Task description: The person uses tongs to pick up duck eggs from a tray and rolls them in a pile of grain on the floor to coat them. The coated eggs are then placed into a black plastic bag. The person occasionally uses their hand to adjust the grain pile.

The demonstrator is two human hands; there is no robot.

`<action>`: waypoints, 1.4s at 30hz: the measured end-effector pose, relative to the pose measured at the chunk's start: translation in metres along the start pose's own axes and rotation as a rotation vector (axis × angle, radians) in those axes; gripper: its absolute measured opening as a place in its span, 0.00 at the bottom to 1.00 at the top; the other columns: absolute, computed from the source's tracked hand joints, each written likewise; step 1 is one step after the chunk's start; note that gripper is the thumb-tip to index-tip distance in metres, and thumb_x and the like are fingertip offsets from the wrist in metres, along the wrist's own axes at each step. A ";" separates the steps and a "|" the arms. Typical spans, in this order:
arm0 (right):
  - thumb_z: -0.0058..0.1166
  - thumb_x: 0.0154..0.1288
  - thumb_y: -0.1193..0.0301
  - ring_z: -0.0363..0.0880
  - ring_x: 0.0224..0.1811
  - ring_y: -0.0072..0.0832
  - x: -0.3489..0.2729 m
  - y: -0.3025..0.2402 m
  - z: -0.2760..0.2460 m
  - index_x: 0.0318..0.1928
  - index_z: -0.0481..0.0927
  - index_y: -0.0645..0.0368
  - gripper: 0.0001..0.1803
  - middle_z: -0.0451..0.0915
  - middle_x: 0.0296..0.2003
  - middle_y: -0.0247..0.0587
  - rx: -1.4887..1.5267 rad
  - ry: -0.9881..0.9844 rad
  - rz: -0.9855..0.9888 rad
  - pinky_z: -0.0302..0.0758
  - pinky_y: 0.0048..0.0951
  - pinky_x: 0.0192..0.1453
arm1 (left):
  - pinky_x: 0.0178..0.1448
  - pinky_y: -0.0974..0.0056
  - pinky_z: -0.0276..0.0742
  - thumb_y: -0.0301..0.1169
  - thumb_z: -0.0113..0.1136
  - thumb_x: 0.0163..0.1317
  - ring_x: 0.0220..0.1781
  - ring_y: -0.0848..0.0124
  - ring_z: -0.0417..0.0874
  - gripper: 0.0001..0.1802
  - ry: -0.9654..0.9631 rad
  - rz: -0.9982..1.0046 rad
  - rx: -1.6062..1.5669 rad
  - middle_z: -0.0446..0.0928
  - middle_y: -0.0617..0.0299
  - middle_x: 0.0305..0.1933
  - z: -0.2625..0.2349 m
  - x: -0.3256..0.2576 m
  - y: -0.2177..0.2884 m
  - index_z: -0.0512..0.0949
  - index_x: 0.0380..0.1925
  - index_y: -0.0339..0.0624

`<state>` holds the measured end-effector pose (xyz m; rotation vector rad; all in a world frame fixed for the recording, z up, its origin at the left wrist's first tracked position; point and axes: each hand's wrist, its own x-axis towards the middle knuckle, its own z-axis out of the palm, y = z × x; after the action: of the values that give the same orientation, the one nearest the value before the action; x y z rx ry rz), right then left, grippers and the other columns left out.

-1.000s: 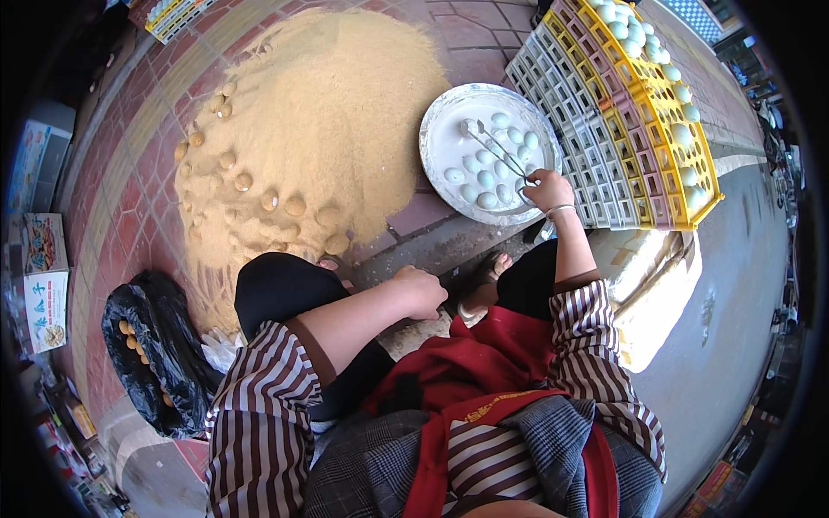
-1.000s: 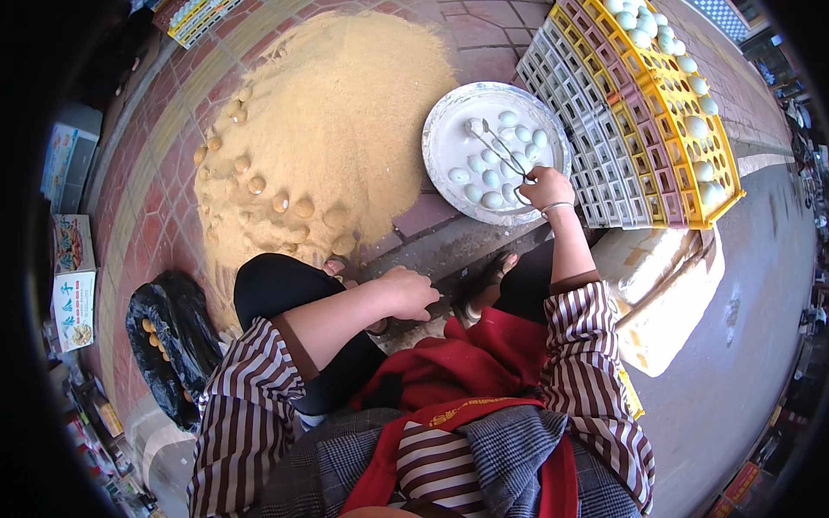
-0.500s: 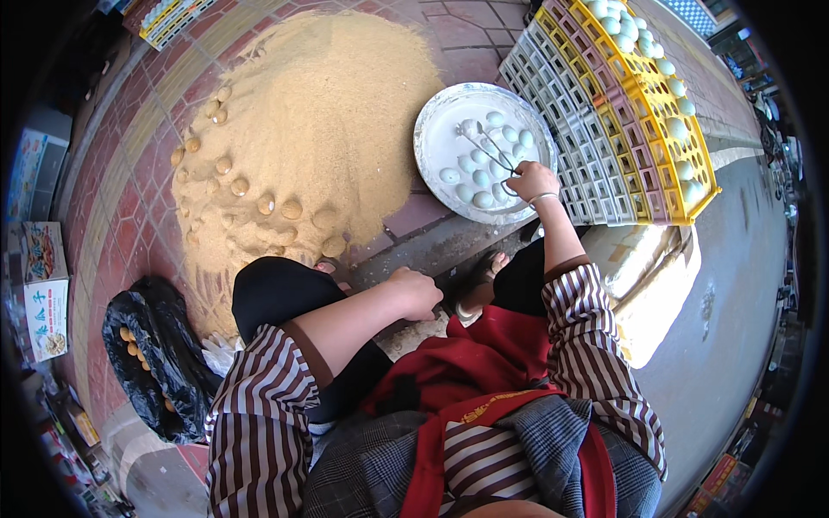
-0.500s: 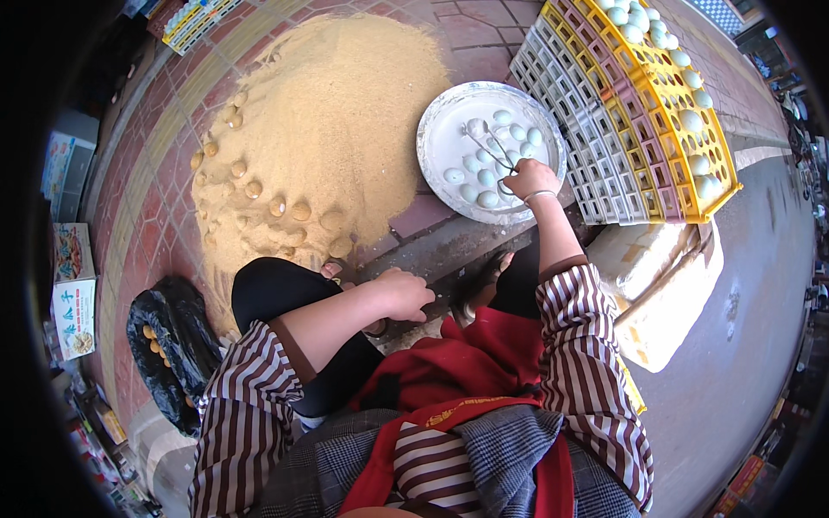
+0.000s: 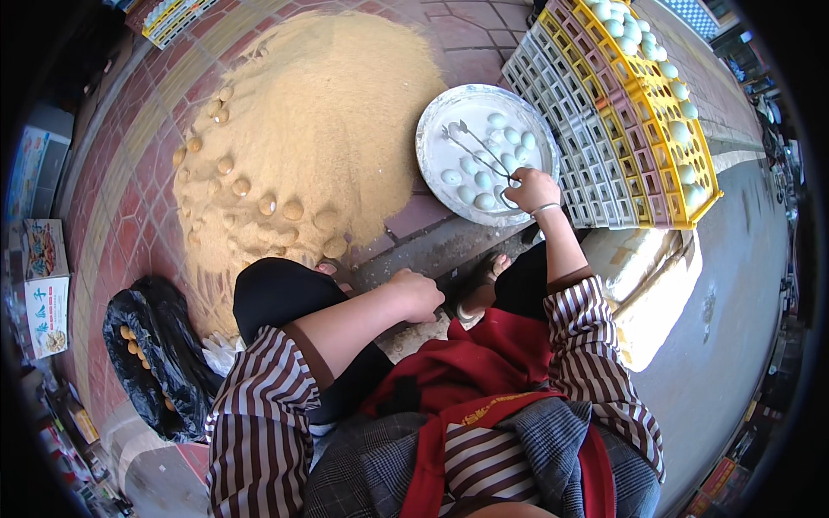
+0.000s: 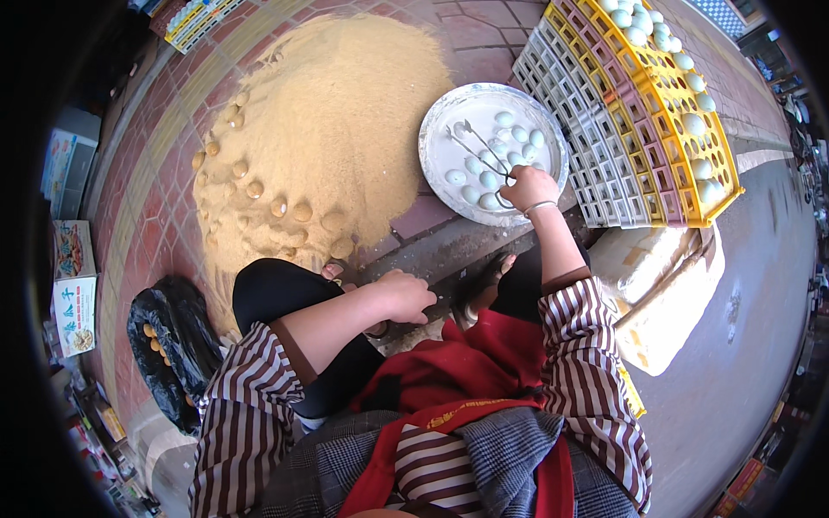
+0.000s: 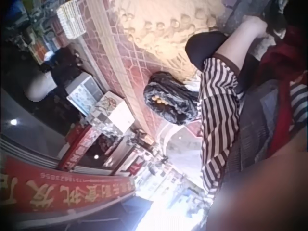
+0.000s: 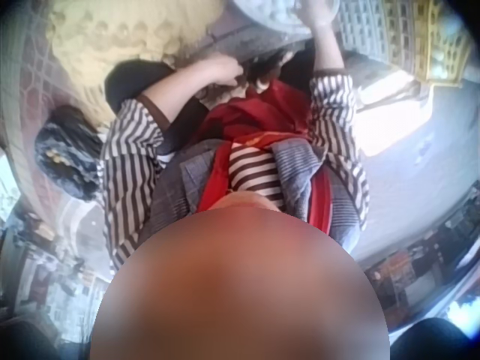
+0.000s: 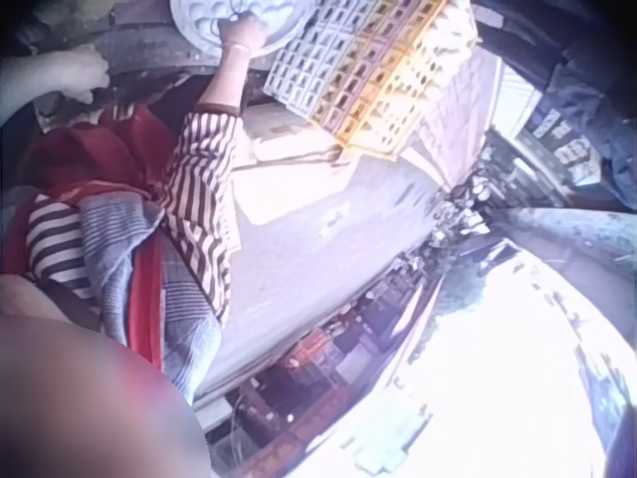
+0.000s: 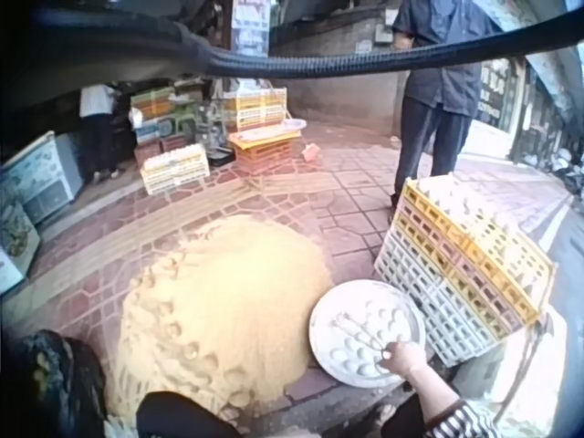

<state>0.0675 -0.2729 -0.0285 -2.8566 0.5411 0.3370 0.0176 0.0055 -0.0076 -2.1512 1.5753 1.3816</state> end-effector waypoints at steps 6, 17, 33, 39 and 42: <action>0.60 0.43 0.58 0.82 0.41 0.42 0.002 0.013 0.002 0.40 0.84 0.48 0.20 0.83 0.36 0.48 0.029 0.065 0.032 0.77 0.38 0.48 | 0.55 0.50 0.72 0.47 0.58 0.57 0.53 0.56 0.78 0.22 0.009 0.005 -0.006 0.77 0.54 0.48 0.002 0.000 0.000 0.77 0.47 0.48; 0.61 0.43 0.58 0.81 0.45 0.40 0.022 0.007 0.011 0.41 0.84 0.49 0.21 0.83 0.39 0.47 0.037 -0.019 0.033 0.76 0.36 0.51 | 0.55 0.52 0.73 0.47 0.59 0.57 0.53 0.57 0.78 0.21 0.020 -0.013 -0.016 0.79 0.55 0.47 0.000 -0.002 0.001 0.79 0.46 0.47; 0.62 0.43 0.60 0.83 0.39 0.37 -0.005 0.092 0.002 0.39 0.86 0.53 0.20 0.84 0.34 0.46 0.390 0.118 0.218 0.76 0.33 0.49 | 0.54 0.53 0.73 0.47 0.59 0.57 0.54 0.59 0.79 0.21 0.048 -0.007 -0.007 0.80 0.56 0.48 0.001 0.000 0.000 0.80 0.45 0.47; 0.62 0.43 0.59 0.82 0.43 0.40 -0.011 0.087 -0.001 0.39 0.86 0.53 0.21 0.84 0.37 0.47 0.268 0.082 0.238 0.76 0.35 0.51 | 0.54 0.51 0.73 0.46 0.59 0.57 0.54 0.58 0.79 0.21 0.048 -0.016 -0.022 0.80 0.56 0.48 -0.001 0.002 0.000 0.79 0.46 0.47; 0.62 0.43 0.58 0.82 0.43 0.40 -0.012 0.086 -0.002 0.39 0.86 0.53 0.20 0.83 0.37 0.47 0.241 0.076 0.208 0.76 0.35 0.52 | 0.54 0.51 0.72 0.46 0.59 0.57 0.54 0.58 0.78 0.21 0.040 -0.007 -0.004 0.80 0.56 0.48 0.000 0.002 0.000 0.79 0.46 0.47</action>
<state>0.0238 -0.3473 -0.0379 -2.5949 0.8360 0.1818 0.0173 0.0039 -0.0087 -2.1983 1.5783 1.3495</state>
